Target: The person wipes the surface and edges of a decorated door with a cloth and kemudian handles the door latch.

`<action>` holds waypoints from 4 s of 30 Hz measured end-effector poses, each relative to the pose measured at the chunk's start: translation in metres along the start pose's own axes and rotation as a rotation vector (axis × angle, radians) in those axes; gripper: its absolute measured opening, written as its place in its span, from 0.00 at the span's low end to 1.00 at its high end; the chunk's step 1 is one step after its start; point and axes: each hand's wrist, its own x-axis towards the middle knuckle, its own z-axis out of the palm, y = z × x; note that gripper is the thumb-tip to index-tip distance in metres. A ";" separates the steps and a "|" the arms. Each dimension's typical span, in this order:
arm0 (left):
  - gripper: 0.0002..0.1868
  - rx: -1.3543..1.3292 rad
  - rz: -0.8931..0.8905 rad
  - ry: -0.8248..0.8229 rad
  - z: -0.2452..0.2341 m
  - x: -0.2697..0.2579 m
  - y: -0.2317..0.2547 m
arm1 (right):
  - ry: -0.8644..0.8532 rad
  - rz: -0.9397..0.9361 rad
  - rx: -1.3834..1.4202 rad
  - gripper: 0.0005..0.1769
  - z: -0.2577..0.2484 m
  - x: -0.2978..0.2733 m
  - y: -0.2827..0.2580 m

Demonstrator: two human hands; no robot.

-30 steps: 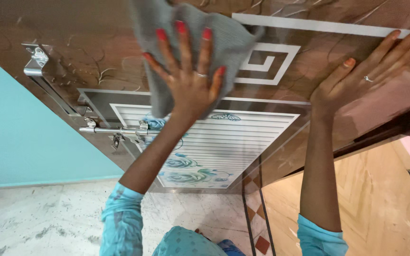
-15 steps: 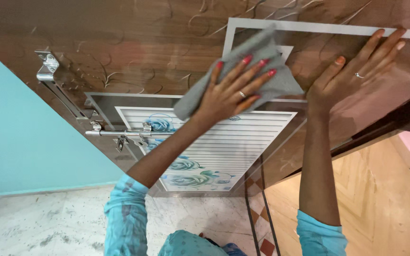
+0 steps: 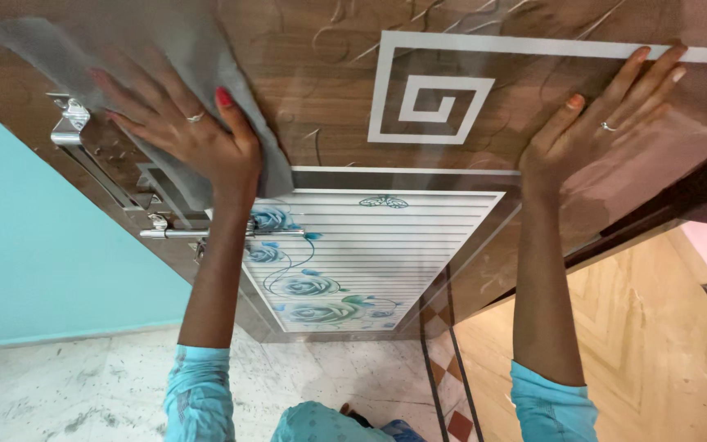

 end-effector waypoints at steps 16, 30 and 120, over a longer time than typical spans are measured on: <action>0.29 -0.253 1.022 -0.238 0.013 -0.138 0.157 | 0.031 -0.084 0.056 0.30 -0.004 0.004 -0.002; 0.35 -0.040 0.129 -0.019 0.004 0.014 -0.037 | 0.006 -0.027 -0.005 0.31 0.007 -0.005 0.014; 0.38 -0.313 0.730 -0.525 0.007 -0.184 0.182 | 0.017 -0.005 0.023 0.31 -0.013 0.008 -0.016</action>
